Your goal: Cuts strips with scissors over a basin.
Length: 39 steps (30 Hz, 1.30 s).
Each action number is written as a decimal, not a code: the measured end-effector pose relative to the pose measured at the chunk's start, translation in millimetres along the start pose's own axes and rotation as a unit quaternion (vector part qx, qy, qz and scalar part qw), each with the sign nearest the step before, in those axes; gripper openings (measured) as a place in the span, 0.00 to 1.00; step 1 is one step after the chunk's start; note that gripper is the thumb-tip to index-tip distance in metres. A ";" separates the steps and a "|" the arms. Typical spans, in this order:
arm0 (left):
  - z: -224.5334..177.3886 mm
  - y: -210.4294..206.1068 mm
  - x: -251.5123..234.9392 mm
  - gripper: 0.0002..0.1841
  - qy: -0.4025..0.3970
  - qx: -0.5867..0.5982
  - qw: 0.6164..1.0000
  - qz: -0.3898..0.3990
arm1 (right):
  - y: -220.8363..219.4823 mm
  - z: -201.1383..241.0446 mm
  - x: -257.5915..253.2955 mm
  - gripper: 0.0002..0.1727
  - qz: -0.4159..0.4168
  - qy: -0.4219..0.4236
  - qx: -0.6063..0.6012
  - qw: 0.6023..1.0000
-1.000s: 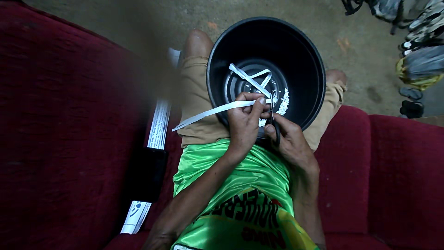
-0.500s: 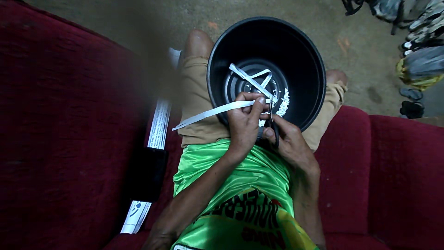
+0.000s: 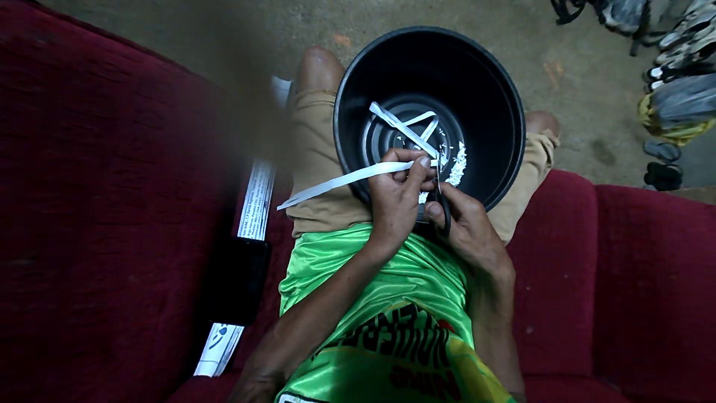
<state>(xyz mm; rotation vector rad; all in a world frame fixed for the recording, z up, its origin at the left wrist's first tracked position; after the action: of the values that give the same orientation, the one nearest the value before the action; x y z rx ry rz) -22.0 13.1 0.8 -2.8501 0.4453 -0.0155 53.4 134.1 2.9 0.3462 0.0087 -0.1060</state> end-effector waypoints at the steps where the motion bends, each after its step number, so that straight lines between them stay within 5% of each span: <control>1: -0.6 1.8 -0.8 0.06 -0.005 -0.010 1.000 -0.003 | 1.1 0.1 0.7 0.23 -0.010 -0.013 -0.016 1.000; 5: -2.2 9.5 -14.8 0.04 -0.068 -0.011 0.996 -0.064 | 10.0 3.1 2.4 0.22 -0.090 -0.068 0.074 0.991; 13: -4.6 5.7 -3.9 0.06 -0.024 -0.006 0.999 -0.024 | -1.2 3.6 -0.4 0.27 0.023 0.005 0.041 0.999; 39: -0.5 0.2 -2.4 0.04 -0.014 0.010 1.000 -0.016 | -1.2 3.3 -1.8 0.23 0.007 0.020 0.026 0.999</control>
<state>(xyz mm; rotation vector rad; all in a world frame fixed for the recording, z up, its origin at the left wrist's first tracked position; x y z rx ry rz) -24.4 13.6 1.3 -2.8347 0.3932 0.0131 51.4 132.1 5.7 0.4002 0.0430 -0.0854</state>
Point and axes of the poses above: each hand's wrist, its own x-axis away from the middle knuckle, its own y-axis out of the back of the hand, z = x × y, the point moved 3 cm from there along -x, towards the middle knuckle, and after that the axes turned 9 degrees about -x, right-handed, at the moved point
